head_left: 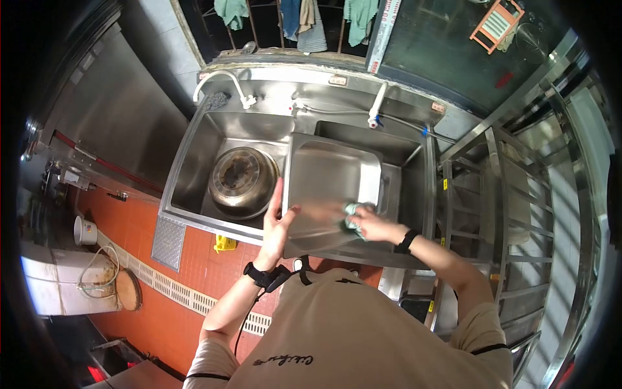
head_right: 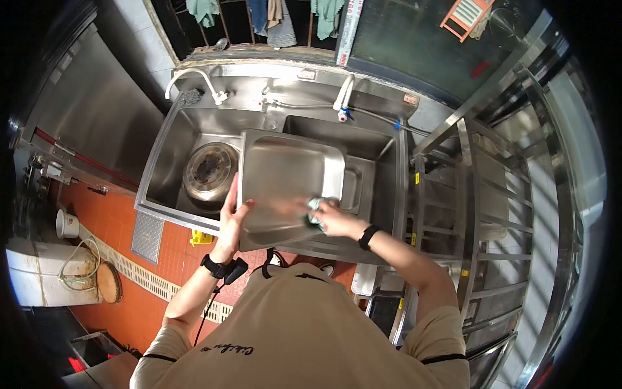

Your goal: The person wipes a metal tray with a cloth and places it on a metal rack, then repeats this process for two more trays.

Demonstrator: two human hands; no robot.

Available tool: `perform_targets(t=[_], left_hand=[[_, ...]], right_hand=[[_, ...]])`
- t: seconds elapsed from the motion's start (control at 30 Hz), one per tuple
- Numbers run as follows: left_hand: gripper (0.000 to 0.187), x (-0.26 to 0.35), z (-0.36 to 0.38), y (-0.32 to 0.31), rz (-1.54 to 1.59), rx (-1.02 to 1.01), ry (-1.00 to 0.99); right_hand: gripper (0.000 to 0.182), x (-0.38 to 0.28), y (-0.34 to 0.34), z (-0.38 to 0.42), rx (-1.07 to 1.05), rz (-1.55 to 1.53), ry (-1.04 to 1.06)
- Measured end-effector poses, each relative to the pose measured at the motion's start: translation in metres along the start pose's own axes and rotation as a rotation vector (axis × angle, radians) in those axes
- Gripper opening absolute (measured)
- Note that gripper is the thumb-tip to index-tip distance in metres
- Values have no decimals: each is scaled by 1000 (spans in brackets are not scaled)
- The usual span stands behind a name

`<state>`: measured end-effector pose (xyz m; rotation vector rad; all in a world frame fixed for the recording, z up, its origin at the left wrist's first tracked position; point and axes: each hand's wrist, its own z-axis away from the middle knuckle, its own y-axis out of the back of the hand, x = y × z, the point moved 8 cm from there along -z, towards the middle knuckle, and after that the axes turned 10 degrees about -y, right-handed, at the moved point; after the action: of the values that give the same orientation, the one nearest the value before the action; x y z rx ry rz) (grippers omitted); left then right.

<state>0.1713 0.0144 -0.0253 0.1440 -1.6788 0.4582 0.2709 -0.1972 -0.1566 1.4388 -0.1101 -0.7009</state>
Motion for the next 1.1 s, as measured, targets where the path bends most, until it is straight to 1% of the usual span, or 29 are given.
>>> perform_targets(t=[0.03,0.07,0.13,0.17,0.23,0.27,0.3,0.37,0.43,0.47,0.5,0.53,0.57,0.6,0.63,0.7,0.77,0.83,0.87,0.9,0.97,1.03,1.1], left_hand=[[70,0,-1,4,38,35,-14],[68,0,0,3,71,8,11],[68,0,4,1,7,8,-1],[68,0,6,3,-58,20,-17],[66,-11,4,4,-84,6,-29],[65,-19,1,11,-78,48,-44],[65,-24,-2,17,-70,89,-58],[63,-22,-7,18,-153,116,-106],[62,-23,-8,10,-75,114,-57],[60,-28,-11,10,-65,131,-101],[58,-26,-11,7,-54,170,-65],[57,-29,-11,8,-24,162,-26],[56,-32,-11,12,2,158,13],[53,-27,-10,15,-25,185,-2],[51,-17,-6,9,34,193,26],[52,-15,-4,20,-22,210,65],[54,-11,-5,27,-19,240,15],[56,-8,-4,28,-15,261,-30],[58,-7,-6,25,7,255,-34],[59,-7,-7,20,29,247,-35],[62,-8,-13,9,21,204,-71],[64,-4,-18,-6,1,172,-110],[65,-13,-16,-13,-9,158,-52]], right_hand=[[57,-4,-10,5,-107,-68,-28],[57,0,-13,5,-101,-69,-42],[54,2,-12,-1,25,-249,4],[48,17,-15,-7,26,-335,-110],[43,44,-32,-18,-139,-1145,-578],[39,29,-9,-25,59,-465,-268],[39,20,-7,-27,73,-475,-273],[30,-39,24,-35,200,-648,-75],[23,-93,57,-39,338,-801,118],[25,-119,64,-44,382,-586,239],[26,-142,68,-45,416,-368,354],[29,-157,75,-45,417,179,329],[34,-151,84,-55,387,211,320],[37,-137,99,-59,421,270,241],[39,-120,112,-57,451,330,167],[45,-64,120,-60,491,51,-58],[49,-8,97,-64,429,254,-384],[50,2,87,-52,369,131,-363],[50,-12,79,-49,346,114,-297],[52,-29,80,-47,313,-26,-192],[53,-79,81,-53,156,-212,-130],[57,-117,75,-61,238,-208,-19],[55,-135,88,-81,489,-191,65]])
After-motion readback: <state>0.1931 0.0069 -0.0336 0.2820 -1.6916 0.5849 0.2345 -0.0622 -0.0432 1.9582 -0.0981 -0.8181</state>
